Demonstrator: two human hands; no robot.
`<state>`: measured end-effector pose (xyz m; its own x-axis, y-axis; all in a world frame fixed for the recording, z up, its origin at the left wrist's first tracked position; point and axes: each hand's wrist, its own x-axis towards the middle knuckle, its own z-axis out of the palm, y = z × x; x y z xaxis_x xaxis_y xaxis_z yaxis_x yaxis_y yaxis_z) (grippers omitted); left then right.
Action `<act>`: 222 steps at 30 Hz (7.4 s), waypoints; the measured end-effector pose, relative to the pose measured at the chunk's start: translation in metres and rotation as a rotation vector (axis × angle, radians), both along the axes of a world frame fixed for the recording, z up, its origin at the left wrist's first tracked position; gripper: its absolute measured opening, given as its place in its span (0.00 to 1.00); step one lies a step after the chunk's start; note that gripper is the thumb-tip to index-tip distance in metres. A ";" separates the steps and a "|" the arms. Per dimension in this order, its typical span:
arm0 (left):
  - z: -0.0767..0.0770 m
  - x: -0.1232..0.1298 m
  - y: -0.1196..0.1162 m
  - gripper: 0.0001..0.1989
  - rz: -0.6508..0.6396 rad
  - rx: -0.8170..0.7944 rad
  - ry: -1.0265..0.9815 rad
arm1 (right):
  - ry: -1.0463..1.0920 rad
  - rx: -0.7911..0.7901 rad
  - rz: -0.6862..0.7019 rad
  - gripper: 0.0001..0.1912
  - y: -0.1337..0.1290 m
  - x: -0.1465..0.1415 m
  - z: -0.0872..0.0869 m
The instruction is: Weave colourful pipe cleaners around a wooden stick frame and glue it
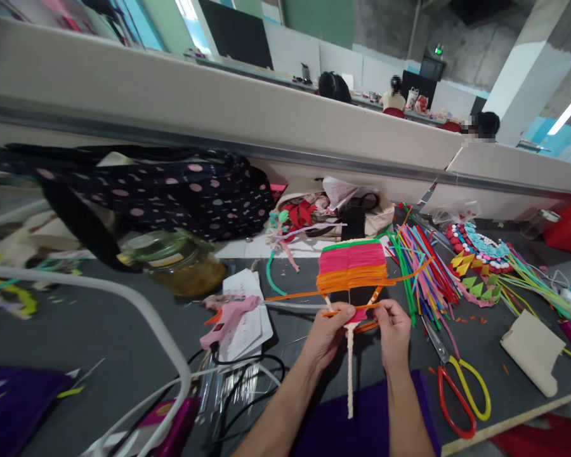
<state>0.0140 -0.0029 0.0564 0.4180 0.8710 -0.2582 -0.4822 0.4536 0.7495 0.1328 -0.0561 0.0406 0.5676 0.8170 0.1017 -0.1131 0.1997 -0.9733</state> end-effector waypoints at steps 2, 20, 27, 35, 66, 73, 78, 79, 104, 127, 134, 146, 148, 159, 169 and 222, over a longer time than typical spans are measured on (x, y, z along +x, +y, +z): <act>-0.001 0.000 0.000 0.14 -0.003 0.001 0.006 | -0.057 0.001 0.009 0.09 -0.001 -0.001 0.002; 0.001 0.000 0.000 0.14 0.033 -0.029 -0.005 | 0.011 0.085 -0.061 0.18 -0.005 -0.002 0.004; 0.001 0.000 0.001 0.14 0.040 -0.036 -0.003 | -0.058 -0.011 -0.061 0.11 -0.004 -0.001 0.005; -0.001 0.000 0.001 0.14 0.047 -0.042 -0.003 | 0.117 0.055 -0.046 0.19 -0.005 -0.005 0.004; 0.002 -0.001 0.001 0.14 0.044 -0.033 -0.014 | 0.212 0.044 -0.055 0.05 -0.002 0.000 0.009; 0.004 -0.001 0.002 0.14 0.054 -0.036 -0.025 | 0.190 0.029 -0.052 0.08 -0.002 0.000 0.006; 0.003 -0.002 0.001 0.15 0.047 -0.030 -0.018 | 0.142 -0.004 -0.075 0.11 -0.002 0.000 0.003; 0.003 -0.002 0.001 0.15 0.047 -0.031 -0.017 | 0.128 -0.003 -0.080 0.11 -0.003 0.000 0.002; 0.003 -0.002 0.001 0.14 0.045 -0.017 -0.015 | -0.025 0.025 -0.112 0.10 -0.004 -0.002 0.001; -0.009 -0.002 0.001 0.11 -0.020 0.142 0.068 | -0.081 0.024 0.006 0.08 -0.004 -0.014 0.008; -0.006 0.003 0.000 0.12 -0.031 0.137 0.068 | -0.119 0.031 -0.011 0.07 -0.005 -0.009 0.007; -0.006 0.005 -0.001 0.14 -0.067 0.043 -0.004 | -0.130 0.022 -0.056 0.09 -0.005 -0.001 -0.002; -0.006 0.005 -0.001 0.14 -0.077 0.039 -0.020 | -0.124 0.026 -0.059 0.09 -0.004 0.000 -0.002; -0.008 0.003 0.001 0.15 -0.112 0.070 0.014 | -0.138 0.010 -0.035 0.09 -0.005 -0.002 0.003; -0.013 0.002 0.004 0.12 -0.122 0.021 0.068 | -0.162 0.015 -0.019 0.08 -0.005 -0.003 0.002; -0.004 0.001 0.002 0.11 -0.027 0.100 0.172 | -0.179 0.054 0.010 0.07 -0.006 -0.005 0.006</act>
<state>0.0146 -0.0009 0.0519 0.3990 0.8849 -0.2402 -0.3321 0.3837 0.8617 0.1278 -0.0621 0.0466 0.5281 0.8133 0.2442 0.0587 0.2519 -0.9660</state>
